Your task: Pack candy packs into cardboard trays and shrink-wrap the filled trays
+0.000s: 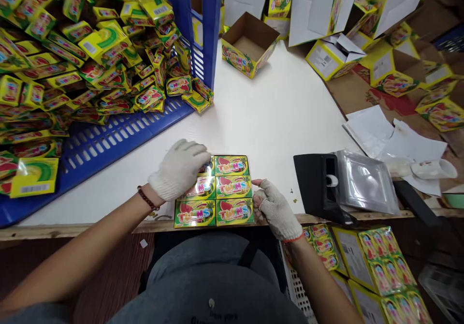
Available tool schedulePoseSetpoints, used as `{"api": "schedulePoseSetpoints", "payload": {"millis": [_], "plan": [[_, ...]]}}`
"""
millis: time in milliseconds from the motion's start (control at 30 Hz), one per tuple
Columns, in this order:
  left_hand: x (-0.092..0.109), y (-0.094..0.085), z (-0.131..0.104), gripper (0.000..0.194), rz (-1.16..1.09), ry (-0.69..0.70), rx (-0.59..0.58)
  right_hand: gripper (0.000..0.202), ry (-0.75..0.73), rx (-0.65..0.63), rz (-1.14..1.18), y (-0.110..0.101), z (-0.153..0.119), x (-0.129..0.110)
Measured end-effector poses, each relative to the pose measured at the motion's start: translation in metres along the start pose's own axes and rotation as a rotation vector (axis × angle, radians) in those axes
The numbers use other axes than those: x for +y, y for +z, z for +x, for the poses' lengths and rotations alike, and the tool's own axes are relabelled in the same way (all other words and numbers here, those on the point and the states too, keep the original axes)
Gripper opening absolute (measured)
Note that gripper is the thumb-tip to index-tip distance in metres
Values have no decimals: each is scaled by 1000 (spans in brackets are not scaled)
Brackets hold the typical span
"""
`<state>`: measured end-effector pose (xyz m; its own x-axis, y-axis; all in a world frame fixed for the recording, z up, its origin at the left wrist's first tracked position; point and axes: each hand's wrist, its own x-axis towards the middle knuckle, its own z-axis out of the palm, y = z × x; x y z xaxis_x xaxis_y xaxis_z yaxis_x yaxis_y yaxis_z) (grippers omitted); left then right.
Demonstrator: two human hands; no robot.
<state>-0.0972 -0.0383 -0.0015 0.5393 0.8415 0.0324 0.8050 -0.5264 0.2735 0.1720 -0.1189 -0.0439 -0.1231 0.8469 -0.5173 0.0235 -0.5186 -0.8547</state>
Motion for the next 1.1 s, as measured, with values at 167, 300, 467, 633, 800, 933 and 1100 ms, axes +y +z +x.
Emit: {"api": "schedulePoseSetpoints", "payload": {"millis": [167, 300, 467, 633, 800, 933, 1100], "plan": [[48, 9, 41, 30, 98, 309, -111, 44, -53, -24, -14, 0, 5, -2], [62, 19, 48, 36, 147, 274, -132, 42, -32, -35, 5, -2, 2, -1], [63, 17, 44, 45, 176, 223, -147, 45, -75, -61, 4, -3, -20, 3], [72, 18, 45, 51, 217, 192, -159, 47, -106, -17, 40, -4, -32, 15], [73, 20, 44, 59, 232, 210, -156, 37, -17, -44, 125, 0, -33, 26], [65, 18, 46, 60, 216, 271, -181, 27, -3, -62, 39, 0, -43, 22], [61, 18, 52, 59, 224, 278, -176, 20, -189, 248, -337, -71, -64, -3]]}}
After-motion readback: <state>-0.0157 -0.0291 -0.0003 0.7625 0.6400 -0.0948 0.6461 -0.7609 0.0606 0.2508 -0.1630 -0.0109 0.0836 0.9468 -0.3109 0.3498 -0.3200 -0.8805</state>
